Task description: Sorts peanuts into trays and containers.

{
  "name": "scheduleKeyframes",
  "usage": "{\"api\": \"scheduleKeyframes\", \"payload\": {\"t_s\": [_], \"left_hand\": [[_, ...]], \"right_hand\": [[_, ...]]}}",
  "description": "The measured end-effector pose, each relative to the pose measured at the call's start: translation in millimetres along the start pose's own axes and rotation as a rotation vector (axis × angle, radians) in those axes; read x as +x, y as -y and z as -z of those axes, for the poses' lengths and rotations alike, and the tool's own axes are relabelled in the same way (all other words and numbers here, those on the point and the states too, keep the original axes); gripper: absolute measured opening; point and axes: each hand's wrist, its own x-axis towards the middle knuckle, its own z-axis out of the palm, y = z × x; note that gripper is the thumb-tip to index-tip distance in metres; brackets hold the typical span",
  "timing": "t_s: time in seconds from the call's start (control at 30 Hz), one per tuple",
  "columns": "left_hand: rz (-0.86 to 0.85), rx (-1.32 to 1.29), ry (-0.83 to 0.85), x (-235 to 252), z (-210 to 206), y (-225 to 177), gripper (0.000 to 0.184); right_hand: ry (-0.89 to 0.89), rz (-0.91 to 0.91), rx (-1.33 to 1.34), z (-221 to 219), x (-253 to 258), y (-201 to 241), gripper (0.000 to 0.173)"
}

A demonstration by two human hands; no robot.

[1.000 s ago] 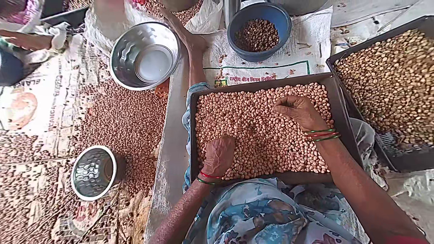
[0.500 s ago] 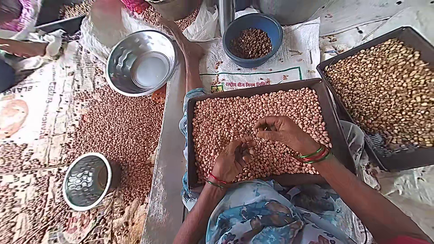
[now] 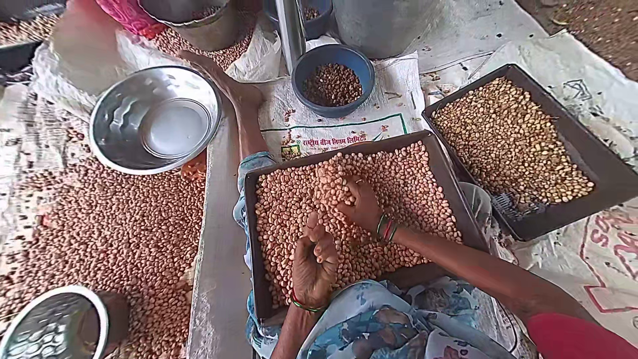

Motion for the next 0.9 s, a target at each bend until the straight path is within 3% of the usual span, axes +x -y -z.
{"api": "scheduleKeyframes", "payload": {"t_s": [0.1, 0.2, 0.27, 0.3, 0.33, 0.43, 0.5, 0.63, 0.7, 0.8, 0.9], "left_hand": [[-0.075, -0.030, 0.011, -3.5, 0.7, -10.8, 0.012], [-0.158, 0.006, 0.085, -10.8, -3.7, -31.3, 0.011], [-0.187, 0.019, 0.140, -16.9, -6.8, -46.3, 0.014], [-0.201, 0.030, 0.151, -19.9, -8.7, -51.6, 0.016], [-0.219, 0.039, 0.143, -23.2, -10.8, -54.6, 0.018], [-0.235, 0.014, 0.121, -26.5, -13.5, -52.6, 0.023], [-0.198, -0.007, 0.097, -23.1, -13.1, -42.5, 0.024], [-0.086, -0.020, 0.020, -14.2, -13.5, -13.6, 0.017], [-0.043, 0.092, -0.094, -10.4, -15.8, 1.2, 0.023], [0.050, 0.535, -0.380, 0.1, -21.3, 25.2, 0.040], [0.176, 0.625, -0.430, 8.7, -10.9, 42.5, 0.046]], "right_hand": [[0.382, 0.163, -0.010, -5.5, -19.1, 17.5, 0.046], [0.697, 0.414, -0.046, 24.2, -42.1, -0.2, 0.039], [0.902, 0.391, -0.045, 64.8, -48.4, -10.3, 0.035], [0.918, 0.341, -0.043, 86.8, -48.4, -15.8, 0.031], [0.851, 0.275, -0.046, 107.2, -47.8, -21.8, 0.026], [0.307, 0.116, -0.319, 136.9, -38.2, -42.4, 0.013], [0.145, 0.032, -0.500, 136.4, -25.5, -57.9, 0.014], [0.145, 0.032, -0.629, 120.7, -14.9, -75.4, 0.015], [0.211, -0.020, -0.601, 124.8, -10.1, -70.0, 0.016], [0.274, -0.022, -0.271, 145.2, -10.1, -42.8, 0.011], [0.402, 0.110, 0.069, 145.1, -27.3, -15.4, 0.014]]}}
